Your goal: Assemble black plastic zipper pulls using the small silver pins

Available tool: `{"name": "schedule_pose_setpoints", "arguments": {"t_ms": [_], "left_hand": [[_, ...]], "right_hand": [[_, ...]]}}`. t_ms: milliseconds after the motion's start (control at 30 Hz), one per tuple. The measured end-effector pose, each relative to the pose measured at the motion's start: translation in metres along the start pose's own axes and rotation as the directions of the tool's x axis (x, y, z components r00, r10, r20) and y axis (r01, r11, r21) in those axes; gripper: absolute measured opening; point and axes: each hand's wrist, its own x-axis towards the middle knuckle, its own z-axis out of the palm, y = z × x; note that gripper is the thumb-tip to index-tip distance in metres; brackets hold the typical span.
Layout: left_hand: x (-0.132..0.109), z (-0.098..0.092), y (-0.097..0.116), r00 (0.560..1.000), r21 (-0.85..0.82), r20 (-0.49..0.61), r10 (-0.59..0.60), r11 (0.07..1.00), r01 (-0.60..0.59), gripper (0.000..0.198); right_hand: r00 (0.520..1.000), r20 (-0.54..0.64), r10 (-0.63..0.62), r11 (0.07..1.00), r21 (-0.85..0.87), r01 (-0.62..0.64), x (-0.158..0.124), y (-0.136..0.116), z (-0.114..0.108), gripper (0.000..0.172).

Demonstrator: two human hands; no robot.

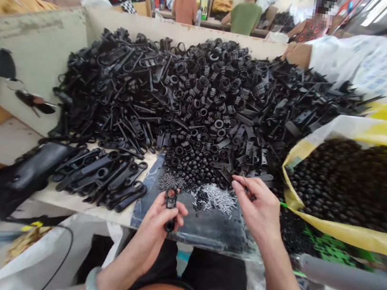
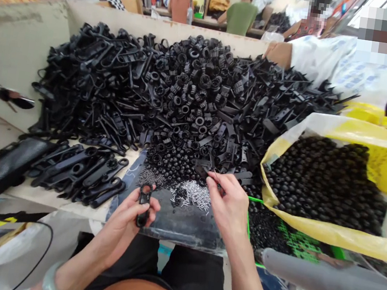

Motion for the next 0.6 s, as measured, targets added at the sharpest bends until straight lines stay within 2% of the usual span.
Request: {"name": "schedule_pose_setpoints", "arguments": {"t_ms": [33, 67, 133, 167, 200, 233, 267, 300, 333, 367, 400, 467, 500, 533, 600], "left_hand": [[-0.001, 0.002, 0.000, 1.000, 0.000, 0.012, 0.019, 1.000, -0.019, 0.043], [-0.003, 0.004, -0.001, 0.999, -0.003, 0.030, 0.032, 1.000, -0.031, 0.043], [-0.007, 0.008, -0.002, 0.997, -0.009, 0.065, 0.050, 0.999, -0.049, 0.048], [-0.009, 0.009, -0.003, 0.995, -0.007, 0.080, 0.058, 0.998, -0.058, 0.050], [-0.011, 0.010, -0.004, 0.994, -0.001, 0.094, 0.063, 0.998, -0.063, 0.052], [-0.013, 0.010, -0.006, 0.992, 0.007, 0.104, 0.067, 0.998, -0.068, 0.053], [-0.014, 0.009, -0.008, 0.992, 0.016, 0.104, 0.068, 0.997, -0.070, 0.054], [-0.015, 0.008, -0.010, 0.993, 0.022, 0.093, 0.068, 0.997, -0.070, 0.053], [-0.015, 0.007, -0.011, 0.995, 0.020, 0.070, 0.070, 0.997, -0.072, 0.051], [-0.016, 0.006, -0.013, 0.996, 0.010, 0.039, 0.079, 0.997, -0.079, 0.050], [-0.016, 0.005, -0.014, 0.996, -0.002, 0.004, 0.094, 0.996, -0.094, 0.049], [-0.016, 0.005, -0.016, 0.992, -0.026, -0.044, 0.116, 0.993, -0.117, 0.045], [-0.017, 0.005, -0.016, 0.991, -0.036, -0.056, 0.118, 0.992, -0.120, 0.044], [-0.017, 0.006, -0.016, 0.991, -0.044, -0.063, 0.116, 0.992, -0.119, 0.043], [-0.019, 0.007, -0.016, 0.991, -0.063, -0.071, 0.110, 0.991, -0.115, 0.041]], "right_hand": [[0.992, 0.095, 0.086, 0.976, 0.192, -0.103, -0.013, -0.009, 0.000, 0.033], [0.955, 0.242, 0.174, 0.900, 0.355, -0.254, -0.027, -0.019, 0.001, 0.036], [0.775, 0.573, 0.266, 0.658, 0.479, -0.581, -0.055, -0.033, 0.006, 0.043], [0.692, 0.666, 0.279, 0.543, 0.485, -0.686, -0.068, -0.038, 0.009, 0.045], [0.618, 0.735, 0.278, 0.441, 0.474, -0.762, -0.080, -0.041, 0.013, 0.047], [0.563, 0.779, 0.276, 0.360, 0.459, -0.812, -0.090, -0.041, 0.018, 0.048], [0.530, 0.802, 0.276, 0.313, 0.447, -0.838, -0.098, -0.040, 0.021, 0.049], [0.525, 0.803, 0.284, 0.307, 0.442, -0.843, -0.104, -0.038, 0.025, 0.050], [0.555, 0.775, 0.302, 0.351, 0.451, -0.821, -0.108, -0.036, 0.028, 0.049], [0.623, 0.713, 0.320, 0.444, 0.468, -0.764, -0.111, -0.034, 0.030, 0.048], [0.720, 0.616, 0.320, 0.574, 0.479, -0.665, -0.112, -0.032, 0.032, 0.046], [0.902, 0.385, 0.194, 0.835, 0.417, -0.358, -0.113, -0.030, 0.034, 0.041], [0.951, 0.300, 0.068, 0.916, 0.359, -0.179, -0.113, -0.031, 0.034, 0.038], [0.966, 0.248, -0.069, 0.953, 0.304, -0.010, -0.112, -0.032, 0.035, 0.036], [0.933, 0.200, -0.298, 0.939, 0.239, 0.249, -0.112, -0.034, 0.035, 0.035]]}}
